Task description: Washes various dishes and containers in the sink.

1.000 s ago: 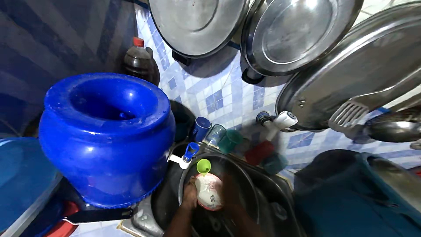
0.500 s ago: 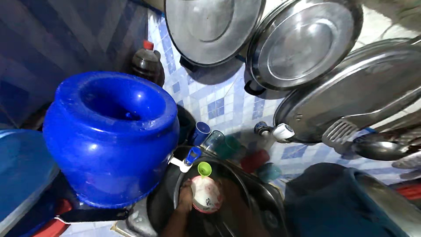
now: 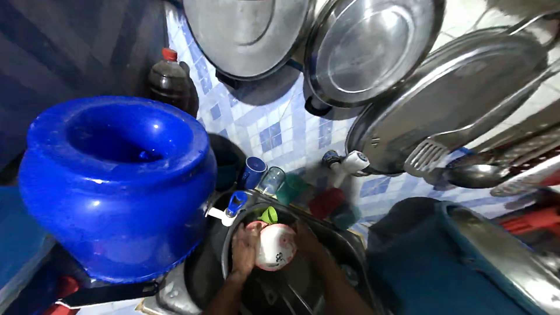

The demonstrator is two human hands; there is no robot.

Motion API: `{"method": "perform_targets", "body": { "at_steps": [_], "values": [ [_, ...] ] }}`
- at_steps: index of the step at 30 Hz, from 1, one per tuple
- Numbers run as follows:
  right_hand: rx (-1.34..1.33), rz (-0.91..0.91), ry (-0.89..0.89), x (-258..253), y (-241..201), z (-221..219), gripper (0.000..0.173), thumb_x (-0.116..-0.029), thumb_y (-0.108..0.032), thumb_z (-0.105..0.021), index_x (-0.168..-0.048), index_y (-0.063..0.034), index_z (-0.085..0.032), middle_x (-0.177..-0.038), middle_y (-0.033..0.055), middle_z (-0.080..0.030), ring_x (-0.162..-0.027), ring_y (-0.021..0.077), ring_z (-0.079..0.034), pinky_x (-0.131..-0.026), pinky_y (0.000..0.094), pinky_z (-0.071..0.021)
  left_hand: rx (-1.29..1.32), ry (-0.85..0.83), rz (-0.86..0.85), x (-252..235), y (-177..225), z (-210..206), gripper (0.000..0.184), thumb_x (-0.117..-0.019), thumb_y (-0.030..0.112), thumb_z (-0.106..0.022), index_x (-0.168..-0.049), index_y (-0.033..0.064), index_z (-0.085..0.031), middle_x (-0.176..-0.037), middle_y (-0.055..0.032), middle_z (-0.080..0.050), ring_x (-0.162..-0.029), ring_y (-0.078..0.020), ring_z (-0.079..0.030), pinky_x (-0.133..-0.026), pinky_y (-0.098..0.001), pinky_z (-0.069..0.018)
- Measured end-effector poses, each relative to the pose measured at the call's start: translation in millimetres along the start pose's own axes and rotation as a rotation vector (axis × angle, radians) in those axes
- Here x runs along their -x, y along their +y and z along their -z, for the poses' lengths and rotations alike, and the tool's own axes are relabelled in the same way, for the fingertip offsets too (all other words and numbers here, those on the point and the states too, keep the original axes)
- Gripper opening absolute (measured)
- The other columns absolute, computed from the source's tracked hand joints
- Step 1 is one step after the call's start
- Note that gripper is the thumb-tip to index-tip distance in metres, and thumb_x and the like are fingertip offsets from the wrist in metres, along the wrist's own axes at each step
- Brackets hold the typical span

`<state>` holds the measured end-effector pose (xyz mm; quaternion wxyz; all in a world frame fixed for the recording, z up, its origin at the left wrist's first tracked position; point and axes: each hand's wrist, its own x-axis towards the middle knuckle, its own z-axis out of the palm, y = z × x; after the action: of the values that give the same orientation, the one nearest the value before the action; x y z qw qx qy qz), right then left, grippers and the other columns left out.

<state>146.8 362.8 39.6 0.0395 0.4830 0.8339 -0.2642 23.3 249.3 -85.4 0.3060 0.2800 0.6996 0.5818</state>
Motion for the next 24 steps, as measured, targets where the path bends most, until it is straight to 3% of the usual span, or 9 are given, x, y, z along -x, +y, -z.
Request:
{"method": "perform_targets", "body": {
  "at_steps": [2,4,7,9,12,16,18,21,24],
  "values": [
    [-0.049,-0.034,-0.028,-6,19,8,0.044,-0.1035,-0.008,-0.052,-0.145,0.0043,-0.048,-0.143,0.0279,-0.054,-0.132,0.0374,-0.055,-0.112,0.0512,-0.0443,-0.312,-0.088,-0.189,15,18,-1,0.086,-0.0970,0.054,-0.057,-0.159,0.0000,-0.032,-0.166,-0.0291,-0.018,-0.154,-0.0470,-0.015,-0.124,-0.0628,-0.0114],
    [-0.176,-0.115,-0.072,-4,26,17,0.041,-0.1050,-0.011,-0.052,-0.145,0.0022,-0.051,-0.141,0.0269,-0.055,-0.127,0.0350,-0.058,-0.107,0.0490,-0.0468,-0.541,-0.357,-0.306,29,48,0,0.096,-0.0840,0.061,-0.072,-0.158,0.0101,-0.039,-0.168,-0.0215,-0.020,-0.156,-0.0435,-0.013,-0.123,-0.0661,-0.0077],
    [-0.510,-0.205,-0.034,9,22,22,0.035,-0.1086,-0.024,-0.050,-0.132,0.0007,-0.059,-0.115,0.0184,-0.065,-0.095,0.0231,-0.064,-0.084,0.0396,-0.0538,-0.812,-0.693,-0.286,38,85,-7,0.066,-0.0962,0.027,-0.067,-0.157,0.0162,-0.043,-0.157,-0.0141,-0.046,-0.140,-0.0375,-0.048,-0.115,-0.0589,-0.0365],
    [-0.894,-0.213,0.028,2,32,10,0.040,-0.1098,-0.036,-0.046,-0.120,-0.0009,-0.061,-0.088,0.0089,-0.065,-0.070,0.0151,-0.062,-0.064,0.0316,-0.0541,-0.670,-0.587,-0.225,38,84,-5,0.040,-0.0990,0.014,-0.059,-0.138,0.0051,-0.062,-0.129,-0.0214,-0.066,-0.121,-0.0371,-0.064,-0.106,-0.0542,-0.0470],
    [-1.591,-0.246,0.276,-10,59,-26,0.044,-0.1119,-0.031,-0.039,-0.138,0.0023,-0.049,-0.115,0.0188,-0.064,-0.091,0.0213,-0.067,-0.079,0.0338,-0.0559,-0.147,-0.319,-0.118,36,67,8,0.023,-0.0914,0.007,-0.071,-0.110,-0.0059,-0.069,-0.098,-0.0142,-0.072,-0.090,-0.0188,-0.070,-0.087,-0.0369,-0.0582],
    [-1.791,-0.530,0.784,-10,56,-84,0.030,-0.1116,-0.018,-0.036,-0.125,0.0043,-0.051,-0.095,0.0108,-0.053,-0.077,0.0166,-0.054,-0.069,0.0317,-0.0495,0.172,-0.232,0.190,51,84,33,0.031,-0.0935,-0.001,-0.068,-0.123,-0.0046,-0.059,-0.091,-0.0098,-0.071,-0.071,-0.0113,-0.067,-0.063,-0.0269,-0.0569],
    [-1.811,-0.574,0.886,-4,48,-104,0.037,-0.1118,-0.015,-0.037,-0.138,0.0086,-0.047,-0.121,0.0234,-0.057,-0.101,0.0270,-0.057,-0.090,0.0416,-0.0493,0.233,-0.228,0.274,52,84,43,0.025,-0.0977,-0.001,-0.062,-0.122,-0.0034,-0.056,-0.086,-0.0116,-0.070,-0.062,-0.0135,-0.065,-0.052,-0.0268,-0.0543],
    [-2.235,-0.236,0.742,-17,55,-104,0.046,-0.1130,-0.025,-0.024,-0.139,0.0059,-0.045,-0.125,0.0214,-0.060,-0.110,0.0258,-0.062,-0.093,0.0387,-0.0522,0.302,-0.257,0.366,45,86,57,0.025,-0.1021,0.001,-0.054,-0.126,-0.0019,-0.050,-0.092,-0.0154,-0.069,-0.069,-0.0206,-0.070,-0.058,-0.0346,-0.0599],
    [-2.364,-0.027,0.318,-5,20,-53,0.039,-0.1123,-0.037,-0.029,-0.112,-0.0064,-0.053,-0.086,0.0078,-0.066,-0.078,0.0198,-0.068,-0.072,0.0354,-0.0587,0.239,-0.308,0.430,33,98,57,0.029,-0.1050,0.006,-0.050,-0.134,0.0017,-0.046,-0.095,-0.0153,-0.068,-0.075,-0.0219,-0.071,-0.062,-0.0359,-0.0612]
  ]
}}
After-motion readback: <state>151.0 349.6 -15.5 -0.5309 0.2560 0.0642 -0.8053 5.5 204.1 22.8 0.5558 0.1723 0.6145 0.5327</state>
